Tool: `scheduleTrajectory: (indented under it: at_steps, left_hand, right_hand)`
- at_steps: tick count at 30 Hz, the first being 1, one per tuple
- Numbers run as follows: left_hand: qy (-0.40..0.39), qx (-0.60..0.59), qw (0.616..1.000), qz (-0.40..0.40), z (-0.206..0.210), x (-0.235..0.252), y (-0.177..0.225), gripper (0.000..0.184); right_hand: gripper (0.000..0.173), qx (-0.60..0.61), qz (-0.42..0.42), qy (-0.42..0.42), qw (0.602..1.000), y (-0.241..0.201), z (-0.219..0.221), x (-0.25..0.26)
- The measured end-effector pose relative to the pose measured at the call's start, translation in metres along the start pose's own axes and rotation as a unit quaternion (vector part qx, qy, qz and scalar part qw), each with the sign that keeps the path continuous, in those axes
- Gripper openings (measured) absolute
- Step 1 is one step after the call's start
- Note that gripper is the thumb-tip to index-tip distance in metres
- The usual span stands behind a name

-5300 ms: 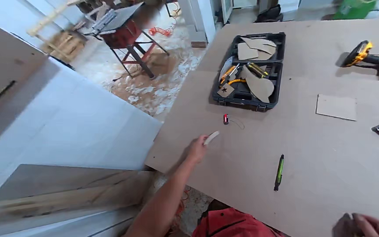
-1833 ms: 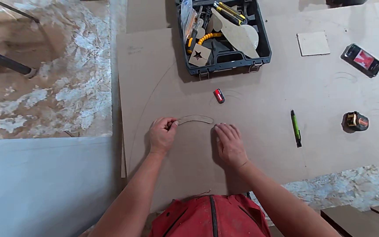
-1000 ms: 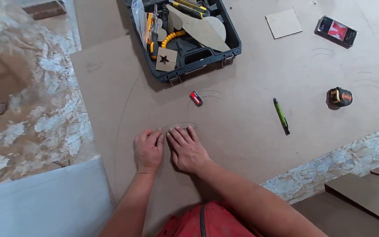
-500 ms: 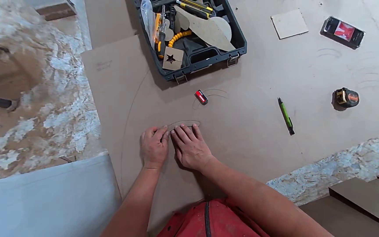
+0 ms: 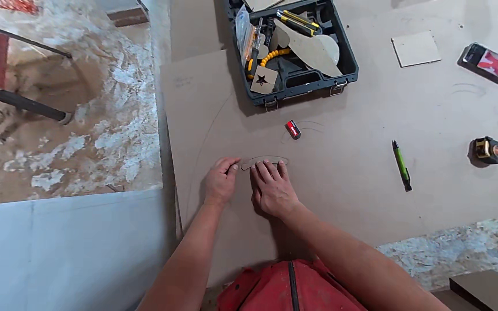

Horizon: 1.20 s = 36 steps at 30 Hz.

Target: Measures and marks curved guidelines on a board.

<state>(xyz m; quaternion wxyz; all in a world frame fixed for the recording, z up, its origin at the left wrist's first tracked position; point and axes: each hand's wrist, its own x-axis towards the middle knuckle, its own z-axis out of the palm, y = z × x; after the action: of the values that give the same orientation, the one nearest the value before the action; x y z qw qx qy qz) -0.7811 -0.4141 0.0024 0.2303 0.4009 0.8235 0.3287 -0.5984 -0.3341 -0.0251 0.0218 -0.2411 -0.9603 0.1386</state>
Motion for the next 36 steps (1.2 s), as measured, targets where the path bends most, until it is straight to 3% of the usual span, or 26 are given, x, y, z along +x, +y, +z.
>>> scheduleTrajectory:
  at_steps: [10,36]
  left_hand:
    - [0.002,0.063,0.997,0.035,0.007,-0.002,-0.006,0.022]
    - [0.011,0.061,0.998,0.022,0.011,-0.002,-0.006,0.02]
  right_hand:
    - [0.057,-0.026,-0.008,0.031,0.999,0.001,0.007,-0.001]
    - [0.066,0.014,0.002,-0.057,0.998,-0.005,-0.01,0.001]
